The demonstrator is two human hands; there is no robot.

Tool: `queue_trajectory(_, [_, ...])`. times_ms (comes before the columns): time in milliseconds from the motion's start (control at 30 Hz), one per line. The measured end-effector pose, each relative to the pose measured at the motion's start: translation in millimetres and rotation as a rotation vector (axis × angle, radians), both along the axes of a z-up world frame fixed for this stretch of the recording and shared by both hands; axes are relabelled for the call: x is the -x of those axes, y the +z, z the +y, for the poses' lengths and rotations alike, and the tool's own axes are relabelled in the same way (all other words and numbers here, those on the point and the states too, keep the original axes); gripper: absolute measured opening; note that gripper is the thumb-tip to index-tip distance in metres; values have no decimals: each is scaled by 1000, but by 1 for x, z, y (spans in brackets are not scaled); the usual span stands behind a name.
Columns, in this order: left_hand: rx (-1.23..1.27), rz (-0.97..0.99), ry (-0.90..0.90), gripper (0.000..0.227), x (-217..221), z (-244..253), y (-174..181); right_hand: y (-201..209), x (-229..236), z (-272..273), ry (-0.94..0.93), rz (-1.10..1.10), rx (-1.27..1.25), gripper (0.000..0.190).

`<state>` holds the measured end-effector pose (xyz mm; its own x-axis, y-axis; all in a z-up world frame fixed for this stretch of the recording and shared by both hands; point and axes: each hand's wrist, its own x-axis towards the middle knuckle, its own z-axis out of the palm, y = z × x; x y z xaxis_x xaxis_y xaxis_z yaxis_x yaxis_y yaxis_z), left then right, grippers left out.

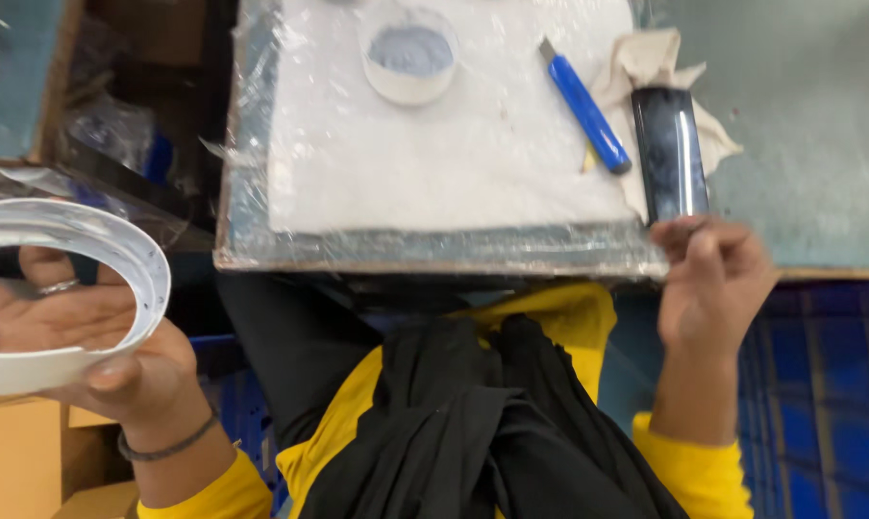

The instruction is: The person uses a utility knife to cut a label off a white plastic container, then uses a small spatula to scoop a gray paste from a cup and apply it to the inner surface of a white plastic ring. The person repeatedly scoops and spreads the paste around the ring's interior.

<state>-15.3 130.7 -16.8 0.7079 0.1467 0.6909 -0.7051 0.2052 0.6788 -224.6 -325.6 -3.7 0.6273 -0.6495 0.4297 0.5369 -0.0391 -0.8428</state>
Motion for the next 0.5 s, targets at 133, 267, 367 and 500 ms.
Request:
queue_trajectory(133, [16, 101, -169, 119, 19, -3, 17, 23, -49, -30, -156, 498, 502, 15])
queue_trajectory(267, [44, 138, -316, 120, 42, -11, 15, 17, -88, -29, -237, 644, 1283, 34])
queue_trajectory(367, [102, 209, -423, 121, 55, -17, 15, 20, -101, -28, -270, 683, 1676, 44])
queue_trajectory(500, [246, 393, -696, 123, 58, -37, 9, 39, -110, -49, -72, 750, 1962, 41])
